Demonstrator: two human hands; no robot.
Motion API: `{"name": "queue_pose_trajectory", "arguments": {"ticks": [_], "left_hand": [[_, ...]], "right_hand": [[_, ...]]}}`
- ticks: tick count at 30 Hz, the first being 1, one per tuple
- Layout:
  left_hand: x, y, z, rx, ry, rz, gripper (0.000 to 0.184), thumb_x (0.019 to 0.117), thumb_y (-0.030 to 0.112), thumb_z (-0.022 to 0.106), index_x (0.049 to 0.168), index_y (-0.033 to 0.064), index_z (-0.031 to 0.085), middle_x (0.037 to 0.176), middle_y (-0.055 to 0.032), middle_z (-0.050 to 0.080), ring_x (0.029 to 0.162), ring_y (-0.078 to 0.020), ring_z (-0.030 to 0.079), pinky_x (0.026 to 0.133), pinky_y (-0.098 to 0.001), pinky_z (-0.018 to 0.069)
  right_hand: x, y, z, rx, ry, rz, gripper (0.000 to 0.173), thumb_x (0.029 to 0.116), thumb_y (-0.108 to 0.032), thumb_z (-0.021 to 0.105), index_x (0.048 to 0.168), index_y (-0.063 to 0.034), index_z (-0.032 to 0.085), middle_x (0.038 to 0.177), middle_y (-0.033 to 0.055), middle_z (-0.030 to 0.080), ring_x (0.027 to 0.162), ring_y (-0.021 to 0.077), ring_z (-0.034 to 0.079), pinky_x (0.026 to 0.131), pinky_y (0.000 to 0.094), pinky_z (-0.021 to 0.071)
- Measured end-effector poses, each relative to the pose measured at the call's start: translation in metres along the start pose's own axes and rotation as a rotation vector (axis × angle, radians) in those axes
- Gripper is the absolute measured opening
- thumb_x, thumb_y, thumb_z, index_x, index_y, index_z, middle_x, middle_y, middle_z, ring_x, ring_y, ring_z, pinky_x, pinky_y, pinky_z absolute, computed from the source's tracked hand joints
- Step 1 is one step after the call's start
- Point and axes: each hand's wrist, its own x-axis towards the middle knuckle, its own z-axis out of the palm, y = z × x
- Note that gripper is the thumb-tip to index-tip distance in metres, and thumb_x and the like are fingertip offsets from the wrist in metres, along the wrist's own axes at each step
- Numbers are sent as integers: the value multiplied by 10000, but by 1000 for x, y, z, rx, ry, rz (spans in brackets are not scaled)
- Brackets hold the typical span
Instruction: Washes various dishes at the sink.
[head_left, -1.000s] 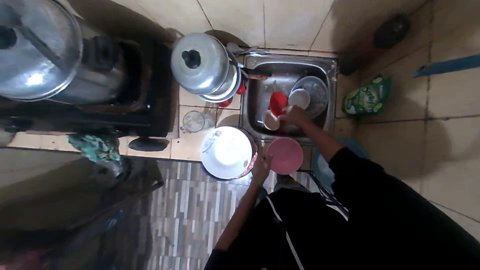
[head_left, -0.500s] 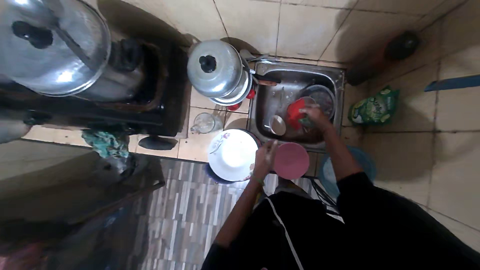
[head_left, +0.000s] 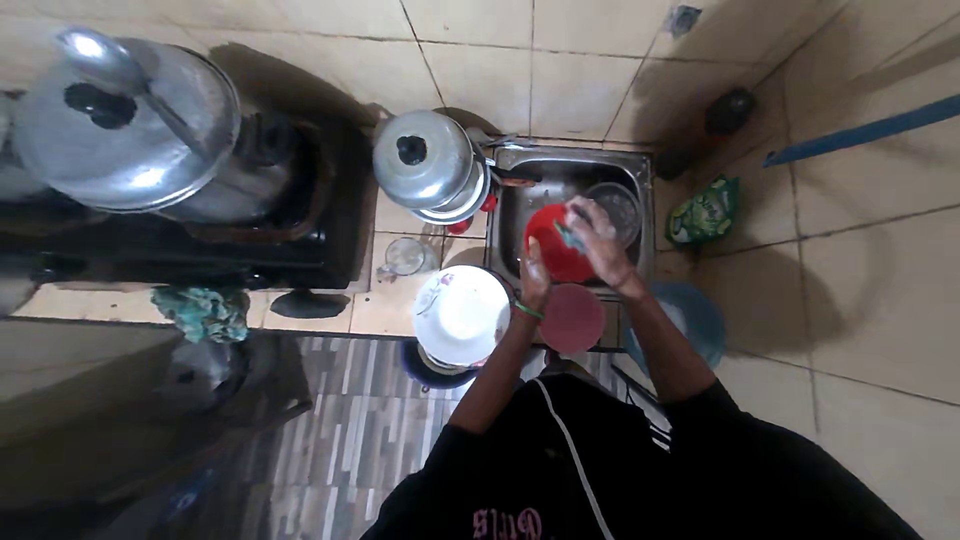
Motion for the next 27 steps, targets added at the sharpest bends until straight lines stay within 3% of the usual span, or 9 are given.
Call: {"name": "queue_pose_trajectory", "arguments": {"ticks": [3,7,11,13,16,19,21,24,27], "left_hand": [[-8,-2,1,23,46,114,608,1099,528,234,1506,134,455,1314,-180,614,1143,-284,613,948,-510,510],[2,0,-17,-96,125,94,594,1098,534,222,1490,157,462,1259,-97,643,1074,-171,636,920,-407,540],[12,16,-31,-151,177,196,474,1126,237,264,1413,-70,485,1294,-224,608,1171,-193,609,1044,-383,489],[3,18,-33,-73,71,150,503,1124,303,273,1427,-25,504,1314,-214,609,1190,-220,603,1040,-428,485],[-10,20,-34,-57,-133,96,600,1105,506,218,1485,123,479,1385,-105,593,1228,-170,586,1046,-438,488],[-6,19,-38,-78,-193,141,683,1076,582,159,1459,127,496,1358,-62,602,1205,-105,580,1041,-388,491],[-3,14,-34,-52,-151,155,613,1111,474,197,1482,66,466,1397,-129,575,1250,-149,564,1074,-395,464],[6,17,-19,-75,51,150,514,1131,289,261,1458,-58,455,1410,-252,543,1303,-255,538,1125,-422,412],[15,20,-21,-41,154,187,510,1132,266,244,1438,-71,473,1375,-260,571,1279,-272,564,1118,-429,428]], "right_hand": [[-13,-3,39,-310,-119,-8,636,1055,-184,538,1606,-13,272,1689,246,157,1536,434,245,1209,599,290],[-21,-8,45,-309,-324,-160,443,1049,-59,510,1480,41,494,1534,232,486,1430,349,471,1201,475,364],[-7,14,12,-425,-351,-332,251,972,-51,634,1196,-19,742,1303,179,681,1254,346,619,1118,516,445],[6,21,4,-470,-208,-361,223,929,-40,676,1136,-19,755,1264,224,645,1205,393,604,1059,560,474],[3,3,16,-437,-36,-398,318,904,-21,708,1221,-16,696,1333,256,591,1242,429,575,1044,560,489],[-1,-8,32,-323,-124,-434,319,931,-28,688,1246,4,652,1330,202,629,1235,344,613,1064,493,494],[19,8,36,-376,-93,-437,263,917,-36,680,1175,13,691,1249,210,662,1178,349,638,1034,507,508],[14,0,27,-650,-20,-193,345,968,-115,672,1284,17,634,1380,299,537,1212,496,568,976,636,490],[-21,-32,25,-582,-225,-6,325,970,-109,655,1261,31,624,1371,296,539,1199,508,567,949,651,503]]}}
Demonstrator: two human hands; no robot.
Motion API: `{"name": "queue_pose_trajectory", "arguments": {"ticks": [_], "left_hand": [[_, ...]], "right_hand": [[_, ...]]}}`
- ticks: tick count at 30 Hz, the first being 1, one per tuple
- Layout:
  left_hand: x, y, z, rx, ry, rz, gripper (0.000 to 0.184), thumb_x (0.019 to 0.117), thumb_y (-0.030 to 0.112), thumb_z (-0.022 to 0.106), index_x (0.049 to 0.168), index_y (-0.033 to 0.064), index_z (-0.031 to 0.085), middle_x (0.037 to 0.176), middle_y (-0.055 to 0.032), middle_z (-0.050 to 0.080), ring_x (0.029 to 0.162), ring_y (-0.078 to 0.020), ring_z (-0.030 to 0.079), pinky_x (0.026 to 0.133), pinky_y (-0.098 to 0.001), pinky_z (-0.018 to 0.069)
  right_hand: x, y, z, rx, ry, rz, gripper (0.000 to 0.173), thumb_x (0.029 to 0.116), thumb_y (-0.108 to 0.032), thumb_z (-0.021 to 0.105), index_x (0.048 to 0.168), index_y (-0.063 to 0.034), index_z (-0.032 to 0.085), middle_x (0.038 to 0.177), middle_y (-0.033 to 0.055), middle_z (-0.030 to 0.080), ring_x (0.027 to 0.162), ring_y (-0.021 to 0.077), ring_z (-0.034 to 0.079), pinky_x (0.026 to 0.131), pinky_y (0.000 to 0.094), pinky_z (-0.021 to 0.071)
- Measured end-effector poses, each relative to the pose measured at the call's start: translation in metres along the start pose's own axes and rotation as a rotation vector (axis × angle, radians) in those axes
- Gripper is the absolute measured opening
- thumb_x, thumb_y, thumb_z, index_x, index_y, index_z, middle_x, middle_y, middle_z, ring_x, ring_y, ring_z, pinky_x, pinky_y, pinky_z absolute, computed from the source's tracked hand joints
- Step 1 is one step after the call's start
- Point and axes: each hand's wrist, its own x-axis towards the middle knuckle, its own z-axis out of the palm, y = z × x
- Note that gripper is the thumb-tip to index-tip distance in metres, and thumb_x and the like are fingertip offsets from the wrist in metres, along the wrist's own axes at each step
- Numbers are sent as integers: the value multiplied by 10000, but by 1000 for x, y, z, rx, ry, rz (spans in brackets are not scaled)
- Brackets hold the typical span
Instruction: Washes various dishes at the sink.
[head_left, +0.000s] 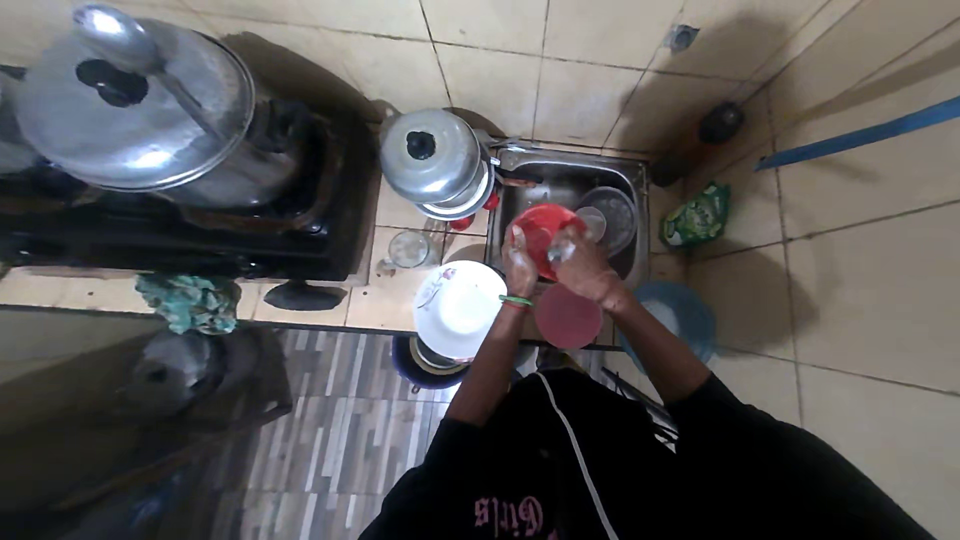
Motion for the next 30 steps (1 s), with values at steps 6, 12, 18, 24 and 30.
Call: {"name": "queue_pose_trajectory", "arguments": {"ticks": [6,12,18,24,30], "left_hand": [[-15,-3,12,-18,-177,-85,509,1134,324,246,1490,17,441,1373,-194,584,1226,-214,589,1066,-418,474],[-9,-15,3,79,-105,-48,555,1128,369,256,1477,-12,460,1386,-258,569,1270,-334,570,1079,-518,451],[-6,-6,12,-1,-54,0,499,1130,252,258,1494,-45,426,1439,-255,533,1333,-277,531,1148,-439,405],[2,-10,-5,24,-104,56,510,1130,253,245,1463,-77,445,1418,-265,541,1310,-274,540,1128,-426,409],[-8,-3,1,-46,-379,-195,491,1135,280,247,1473,-14,447,1403,-192,553,1260,-186,552,1091,-385,443]], "right_hand": [[49,27,16,87,190,8,355,1001,-140,614,1311,32,608,1374,272,561,1273,417,567,1072,542,477],[4,13,10,193,-54,-36,269,964,-73,657,1217,17,665,1294,255,614,1175,415,612,986,589,504],[42,29,20,91,204,54,361,1000,-161,613,1276,72,614,1366,271,589,1290,400,575,1093,546,464],[12,33,11,38,-96,-78,225,955,-160,697,1146,-42,712,1146,193,709,1066,378,684,915,613,534],[32,40,12,-41,186,-153,337,947,-93,664,1262,27,671,1332,278,603,1246,430,592,1057,549,486]]}}
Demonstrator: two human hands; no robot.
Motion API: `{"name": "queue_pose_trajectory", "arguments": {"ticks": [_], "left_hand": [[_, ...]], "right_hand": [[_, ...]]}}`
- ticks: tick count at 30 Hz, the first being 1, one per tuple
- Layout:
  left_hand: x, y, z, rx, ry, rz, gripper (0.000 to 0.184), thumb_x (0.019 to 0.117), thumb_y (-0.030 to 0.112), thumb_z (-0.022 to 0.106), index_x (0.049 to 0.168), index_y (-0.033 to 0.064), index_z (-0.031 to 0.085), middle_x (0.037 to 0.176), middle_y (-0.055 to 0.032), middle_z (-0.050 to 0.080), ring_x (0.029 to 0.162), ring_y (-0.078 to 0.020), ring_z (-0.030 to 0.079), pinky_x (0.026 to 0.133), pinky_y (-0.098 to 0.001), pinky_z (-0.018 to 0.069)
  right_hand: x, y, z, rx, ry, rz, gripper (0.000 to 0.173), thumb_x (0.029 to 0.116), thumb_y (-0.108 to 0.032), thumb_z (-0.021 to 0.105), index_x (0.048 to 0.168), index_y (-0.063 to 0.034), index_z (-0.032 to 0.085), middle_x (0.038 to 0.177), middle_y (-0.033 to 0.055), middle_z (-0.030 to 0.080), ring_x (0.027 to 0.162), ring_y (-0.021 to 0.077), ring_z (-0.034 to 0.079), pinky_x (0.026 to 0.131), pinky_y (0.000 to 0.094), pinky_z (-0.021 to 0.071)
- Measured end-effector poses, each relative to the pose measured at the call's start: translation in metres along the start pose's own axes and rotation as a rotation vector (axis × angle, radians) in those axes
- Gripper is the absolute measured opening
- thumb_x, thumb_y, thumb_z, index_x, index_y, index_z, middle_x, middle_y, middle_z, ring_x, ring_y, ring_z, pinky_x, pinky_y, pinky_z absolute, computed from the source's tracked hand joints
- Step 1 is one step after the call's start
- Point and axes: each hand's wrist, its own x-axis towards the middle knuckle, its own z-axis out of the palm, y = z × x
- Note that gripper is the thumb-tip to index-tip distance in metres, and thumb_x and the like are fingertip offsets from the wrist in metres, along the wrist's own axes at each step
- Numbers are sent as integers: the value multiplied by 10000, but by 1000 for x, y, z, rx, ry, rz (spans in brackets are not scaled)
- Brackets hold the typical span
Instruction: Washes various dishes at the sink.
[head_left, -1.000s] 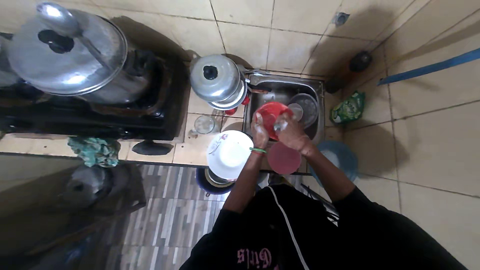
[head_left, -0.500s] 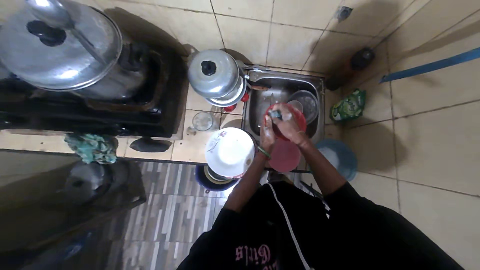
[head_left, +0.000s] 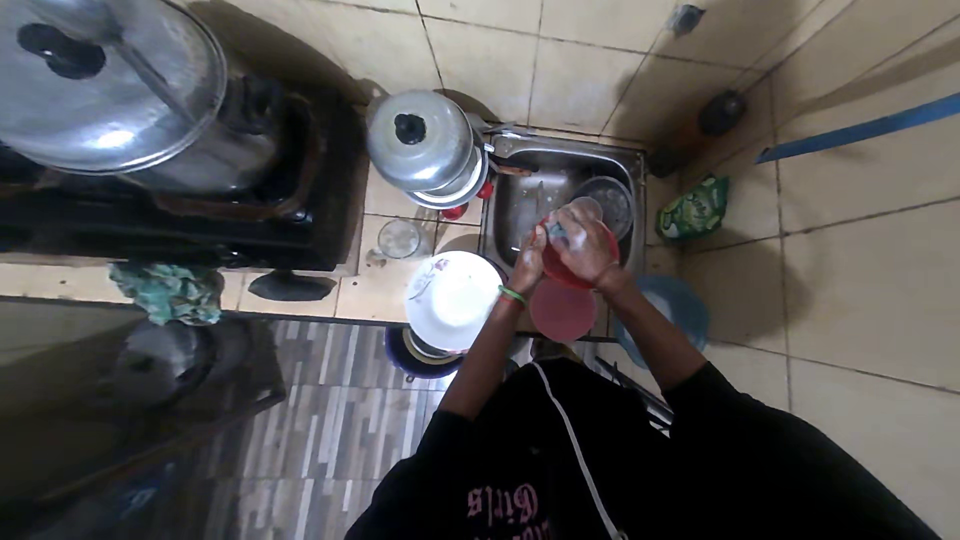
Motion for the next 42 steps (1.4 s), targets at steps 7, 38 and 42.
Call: {"name": "queue_pose_trajectory", "arguments": {"ticks": [7,38,42], "left_hand": [[11,-3,-7,-6,135,159,519,1126,291,239,1432,-52,480,1366,-216,578,1235,-200,574,1075,-391,462],[5,-5,-22,-90,54,-29,575,1126,416,204,1418,28,511,1261,-155,638,1093,-185,633,952,-397,535],[13,11,-22,-44,-29,-196,551,1128,418,223,1303,41,585,978,-85,668,783,-128,619,702,-325,548]], "right_hand": [[-7,-3,-5,-121,-160,170,337,989,-134,616,1265,57,640,1362,315,557,1238,511,549,1020,659,457],[-28,-6,-8,466,-460,160,385,990,-188,593,1338,-35,651,1388,165,610,1286,276,572,1090,465,455],[-26,-7,-6,195,-375,-56,402,867,-206,814,1191,2,700,1279,230,639,1202,362,617,1040,539,497]]}}
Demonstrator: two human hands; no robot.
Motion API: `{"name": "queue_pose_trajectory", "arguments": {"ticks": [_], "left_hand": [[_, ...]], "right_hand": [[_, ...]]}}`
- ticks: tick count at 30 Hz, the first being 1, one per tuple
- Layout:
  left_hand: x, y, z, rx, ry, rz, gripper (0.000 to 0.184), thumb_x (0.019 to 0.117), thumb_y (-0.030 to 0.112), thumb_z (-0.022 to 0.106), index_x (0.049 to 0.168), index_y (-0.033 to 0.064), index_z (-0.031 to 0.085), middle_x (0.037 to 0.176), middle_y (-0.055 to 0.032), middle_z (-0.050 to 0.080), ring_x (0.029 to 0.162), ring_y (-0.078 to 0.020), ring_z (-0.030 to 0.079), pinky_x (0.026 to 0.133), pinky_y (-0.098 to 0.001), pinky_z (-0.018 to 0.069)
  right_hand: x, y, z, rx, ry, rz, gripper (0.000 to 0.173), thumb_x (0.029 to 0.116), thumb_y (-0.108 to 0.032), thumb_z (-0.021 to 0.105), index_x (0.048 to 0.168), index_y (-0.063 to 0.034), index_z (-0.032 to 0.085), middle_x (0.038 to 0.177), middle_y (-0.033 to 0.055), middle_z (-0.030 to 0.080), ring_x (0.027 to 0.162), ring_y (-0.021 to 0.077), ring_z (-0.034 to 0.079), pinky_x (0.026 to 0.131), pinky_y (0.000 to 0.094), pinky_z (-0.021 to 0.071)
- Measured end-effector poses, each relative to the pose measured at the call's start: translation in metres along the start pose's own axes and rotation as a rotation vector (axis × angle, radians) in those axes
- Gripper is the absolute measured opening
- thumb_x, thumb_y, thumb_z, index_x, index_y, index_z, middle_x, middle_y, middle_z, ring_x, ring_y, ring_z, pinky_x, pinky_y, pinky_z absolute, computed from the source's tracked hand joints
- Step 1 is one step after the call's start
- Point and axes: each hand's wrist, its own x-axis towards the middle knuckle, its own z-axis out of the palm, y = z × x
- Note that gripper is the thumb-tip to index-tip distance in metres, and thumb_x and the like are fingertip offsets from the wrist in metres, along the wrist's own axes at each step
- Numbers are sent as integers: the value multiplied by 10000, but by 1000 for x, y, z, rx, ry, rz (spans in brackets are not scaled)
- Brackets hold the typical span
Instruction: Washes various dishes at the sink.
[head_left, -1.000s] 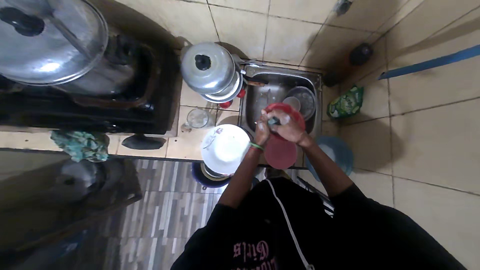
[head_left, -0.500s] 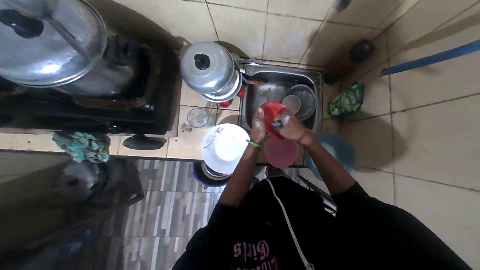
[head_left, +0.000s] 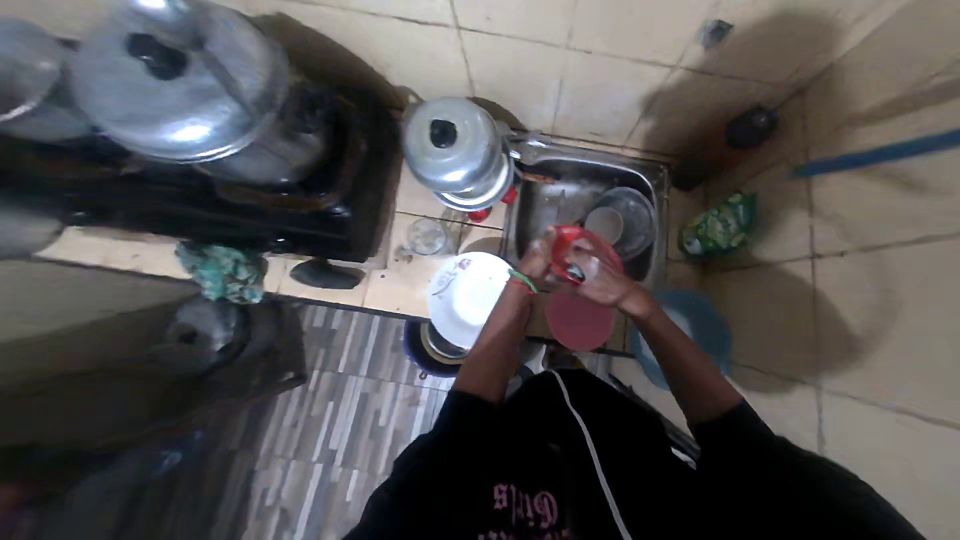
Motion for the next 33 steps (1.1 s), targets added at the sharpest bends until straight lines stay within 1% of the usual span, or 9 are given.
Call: {"name": "queue_pose_trajectory", "arguments": {"ticks": [1,4,7,10,13,17,23,29,33], "left_hand": [[3,1,1,56,1,-18,579,1116,473,228,1267,68,613,930,-75,678,740,-137,622,646,-325,543],[8,-15,-3,37,-26,-17,764,1045,672,234,1394,85,576,1250,-187,655,1091,-285,643,917,-494,544],[0,-10,-2,-151,-20,57,673,1097,538,257,1459,16,482,1296,-215,615,1115,-254,628,945,-437,538],[-11,-6,-7,-293,50,189,430,1115,307,383,1323,-24,561,1026,-99,652,834,-105,606,741,-283,523],[-24,1,2,-438,122,297,395,1115,228,389,1324,-63,557,1133,-155,663,969,-145,637,892,-347,540],[-48,17,35,-120,260,438,429,1123,179,329,1270,-139,578,1171,-273,649,1080,-278,639,994,-428,504],[-47,13,32,324,291,471,381,1083,71,348,1271,-165,580,1235,-336,628,1210,-412,602,1074,-513,448],[-64,19,32,367,224,491,428,1107,152,332,1269,-146,592,1187,-330,646,1164,-416,625,1043,-535,464],[-53,13,21,320,288,515,358,1055,46,384,1238,-166,607,1215,-332,640,1195,-404,608,1075,-499,447]], "right_hand": [[2,4,-3,4,18,-4,367,867,-191,799,1178,-16,710,1224,201,678,1162,326,646,1016,527,516],[1,2,-23,412,12,81,495,711,-41,821,1183,2,679,1070,113,721,973,162,690,873,363,591],[2,-2,-42,769,131,160,659,565,-49,819,1193,-4,626,1010,73,730,897,160,720,761,343,635],[3,9,-50,877,327,194,520,764,-152,651,1259,-29,551,1002,18,692,877,94,690,765,304,613],[14,14,-44,793,542,287,297,1038,-215,540,1258,-16,561,1012,18,665,881,58,656,806,281,581],[32,5,-25,555,685,245,363,958,-122,696,1264,50,602,1160,165,668,1026,171,662,931,371,567],[40,-51,7,451,652,-46,318,1020,-160,483,994,65,706,979,115,698,943,112,655,913,308,535],[57,-23,-3,501,623,202,293,965,-142,622,1186,45,670,1224,199,635,1092,238,605,959,433,502],[45,-49,13,322,625,-70,267,941,-86,624,1139,74,706,1140,206,722,1070,227,692,980,405,541]]}}
